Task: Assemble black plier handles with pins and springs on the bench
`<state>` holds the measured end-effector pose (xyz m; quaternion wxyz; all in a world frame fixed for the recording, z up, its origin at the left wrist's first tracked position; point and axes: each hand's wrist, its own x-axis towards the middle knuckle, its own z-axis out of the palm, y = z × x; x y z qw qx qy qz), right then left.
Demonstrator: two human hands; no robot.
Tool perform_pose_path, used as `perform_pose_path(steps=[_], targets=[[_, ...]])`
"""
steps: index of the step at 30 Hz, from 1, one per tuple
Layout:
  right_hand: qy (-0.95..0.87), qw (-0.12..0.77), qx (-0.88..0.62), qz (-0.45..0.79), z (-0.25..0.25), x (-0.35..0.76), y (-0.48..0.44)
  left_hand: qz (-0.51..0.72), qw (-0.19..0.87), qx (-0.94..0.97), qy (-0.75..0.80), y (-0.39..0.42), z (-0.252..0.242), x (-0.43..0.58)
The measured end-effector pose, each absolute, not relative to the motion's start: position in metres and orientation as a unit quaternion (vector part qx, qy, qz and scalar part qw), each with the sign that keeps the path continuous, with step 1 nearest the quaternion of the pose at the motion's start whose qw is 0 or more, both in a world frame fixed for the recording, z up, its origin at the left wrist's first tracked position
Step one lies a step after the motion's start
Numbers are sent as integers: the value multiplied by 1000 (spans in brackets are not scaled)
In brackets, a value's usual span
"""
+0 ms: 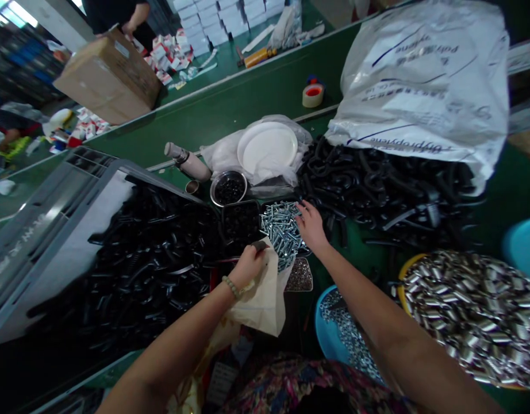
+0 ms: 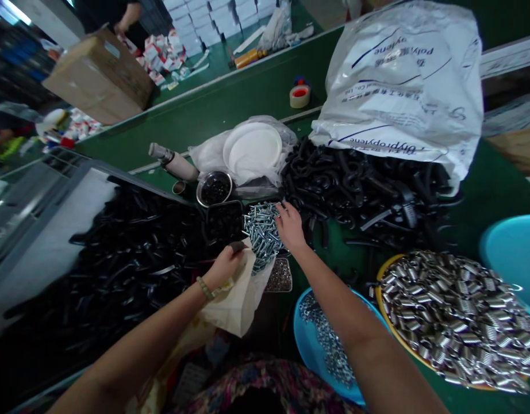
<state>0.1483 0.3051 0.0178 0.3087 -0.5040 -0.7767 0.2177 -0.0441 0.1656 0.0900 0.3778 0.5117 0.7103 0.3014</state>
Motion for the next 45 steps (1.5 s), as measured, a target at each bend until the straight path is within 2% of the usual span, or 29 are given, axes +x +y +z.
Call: perform_pose_path(steps=[2, 4, 10, 13, 18, 21, 24, 29, 36, 40, 45], targets=[[-727, 333, -555, 230, 15, 149, 302, 332, 363, 482, 725, 168, 86, -46], [-729, 320, -556, 237, 14, 137, 296, 357, 350, 459, 734, 171, 84, -49], [-823, 252, -441, 255, 19, 101, 283, 381, 360, 415, 744, 170, 88, -56], [-808, 292, -433, 272, 18, 120, 275, 397, 361, 392, 747, 162, 92, -55], [-703, 382, -510, 315, 12, 167, 221, 478, 413, 297, 717, 149, 99, -52], [-654, 371, -520, 404, 14, 174, 186, 519, 432, 245, 696, 147, 105, -51], [-659, 371, -462, 463, 19, 165, 171, 546, 434, 213, 684, 147, 113, -50], [-667, 392, -416, 478, 27, 149, 174, 602, 423, 158, 658, 141, 131, -48], [-614, 406, -489, 468, 50, 148, 180, 618, 416, 163, 647, 131, 141, -47], [-545, 362, -570, 497, 41, 149, 173, 615, 412, 145, 657, 133, 139, -48], [-525, 308, -576, 545, 26, 142, 164, 609, 413, 170, 656, 144, 129, -58]])
